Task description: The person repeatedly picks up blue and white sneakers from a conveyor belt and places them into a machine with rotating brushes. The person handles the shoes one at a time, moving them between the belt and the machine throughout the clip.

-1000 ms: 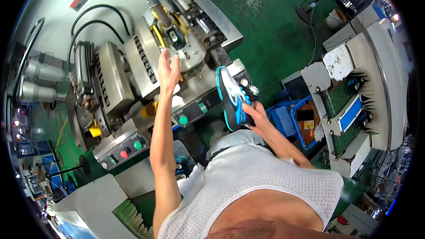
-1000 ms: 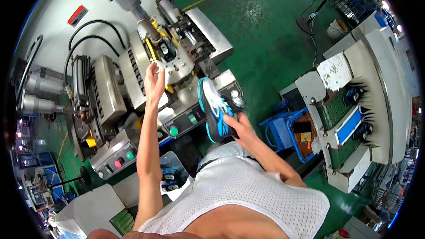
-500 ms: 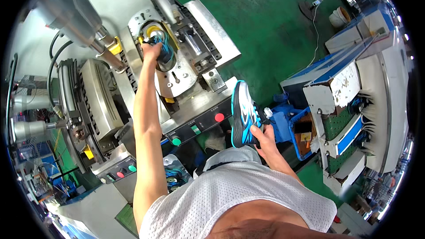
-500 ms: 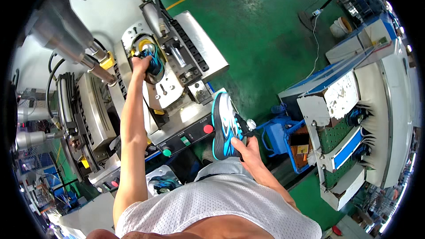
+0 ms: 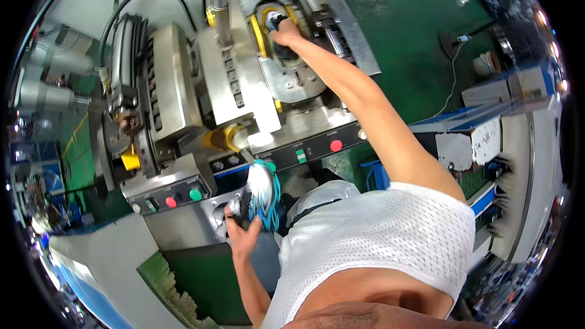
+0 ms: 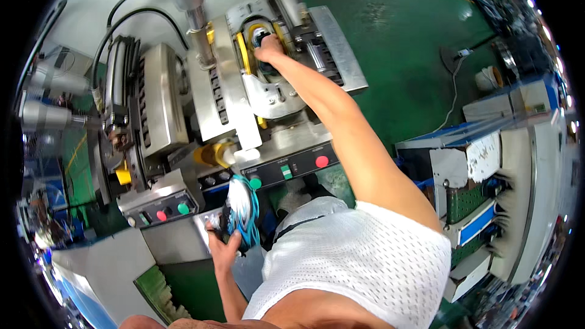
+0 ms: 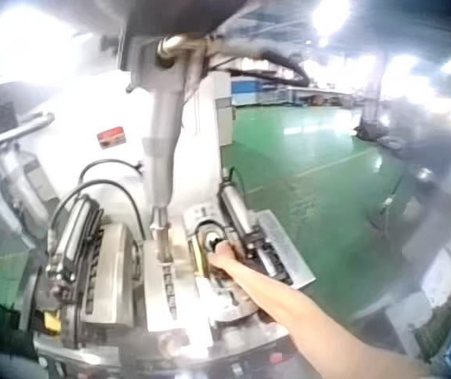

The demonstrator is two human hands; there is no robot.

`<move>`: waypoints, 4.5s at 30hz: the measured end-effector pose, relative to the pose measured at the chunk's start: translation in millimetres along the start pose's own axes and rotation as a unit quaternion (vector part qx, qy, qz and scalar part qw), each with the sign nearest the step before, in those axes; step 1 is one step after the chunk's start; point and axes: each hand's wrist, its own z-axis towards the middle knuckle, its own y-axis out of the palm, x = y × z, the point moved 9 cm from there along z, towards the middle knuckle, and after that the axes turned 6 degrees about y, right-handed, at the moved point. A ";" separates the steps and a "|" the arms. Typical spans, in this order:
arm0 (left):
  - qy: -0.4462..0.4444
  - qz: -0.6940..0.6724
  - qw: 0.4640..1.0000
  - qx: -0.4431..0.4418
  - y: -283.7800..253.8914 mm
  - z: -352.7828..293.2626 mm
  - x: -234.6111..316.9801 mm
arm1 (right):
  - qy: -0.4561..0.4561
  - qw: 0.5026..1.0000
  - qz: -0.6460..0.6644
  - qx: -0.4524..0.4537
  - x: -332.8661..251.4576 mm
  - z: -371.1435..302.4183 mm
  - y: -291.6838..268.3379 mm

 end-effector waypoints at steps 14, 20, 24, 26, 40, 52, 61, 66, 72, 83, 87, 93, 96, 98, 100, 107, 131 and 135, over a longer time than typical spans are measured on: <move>-0.114 0.096 0.774 0.616 -173.4 -294.3 -326.6 | -0.064 0.978 -0.189 -0.055 -23.5 4.3 55.6; -0.225 0.152 0.789 0.551 -146.9 -209.6 -313.0 | -0.450 0.889 -0.015 -0.085 -130.3 -386.9 21.6; -0.178 0.112 0.834 0.510 -144.0 -220.2 -338.9 | -0.473 0.810 -0.294 -0.182 -39.3 -483.5 133.5; -0.143 0.012 0.879 0.455 -155.2 -229.5 -328.2 | -0.480 0.771 -0.382 -0.170 -14.3 -484.5 157.5; -0.099 0.453 0.783 0.413 -645.8 -385.0 -400.0 | -0.287 0.819 -0.425 -0.256 84.3 -558.1 104.4; -0.534 0.472 0.536 0.453 -882.6 -763.8 -681.8 | -0.125 0.792 -0.557 -0.215 89.7 -574.8 49.5; -0.498 0.388 0.569 0.528 -881.5 -761.6 -690.9 | -0.042 0.786 -0.573 -0.230 70.1 -606.4 68.8; -0.444 0.403 0.555 0.577 -819.7 -744.9 -639.3 | -0.085 0.760 -0.572 -0.296 76.6 -588.6 108.4; -0.056 0.212 0.710 0.669 -651.5 -581.6 -458.9 | -0.229 0.772 -0.464 -0.369 70.0 -571.2 165.5; -0.046 0.172 0.863 0.473 -348.8 -362.8 -267.6 | -0.305 0.658 -0.143 -0.674 -117.5 -863.4 288.0; 0.091 0.191 0.886 0.413 -268.9 -285.1 -149.0 | -0.353 0.709 -0.087 -0.604 -109.6 -849.0 271.8; 0.174 0.314 0.908 0.216 -198.8 -165.5 -22.5 | -0.196 0.758 0.075 -0.617 -147.4 -724.1 164.3; 0.310 0.339 0.879 0.126 -165.8 -106.5 73.7 | 0.076 0.721 0.217 -0.654 -121.6 -654.5 127.8; 0.358 0.336 0.856 0.161 -166.6 -68.0 121.4 | 0.111 0.705 0.339 -0.613 -120.3 -606.9 86.7; 0.369 0.323 0.846 0.210 -179.2 -22.8 144.8 | 0.114 0.697 0.411 -0.576 -128.3 -563.3 37.8; 0.278 0.357 0.871 0.190 -236.1 239.6 99.0 | 0.128 0.579 0.625 -0.507 -101.7 -462.1 2.4; 0.227 0.291 0.883 0.290 -293.9 260.5 131.0 | 0.103 0.725 0.572 -0.370 -204.3 -388.2 58.8; 0.216 0.155 0.901 0.343 -326.9 106.5 60.5 | 0.143 0.734 0.514 -0.420 -301.4 -337.5 166.8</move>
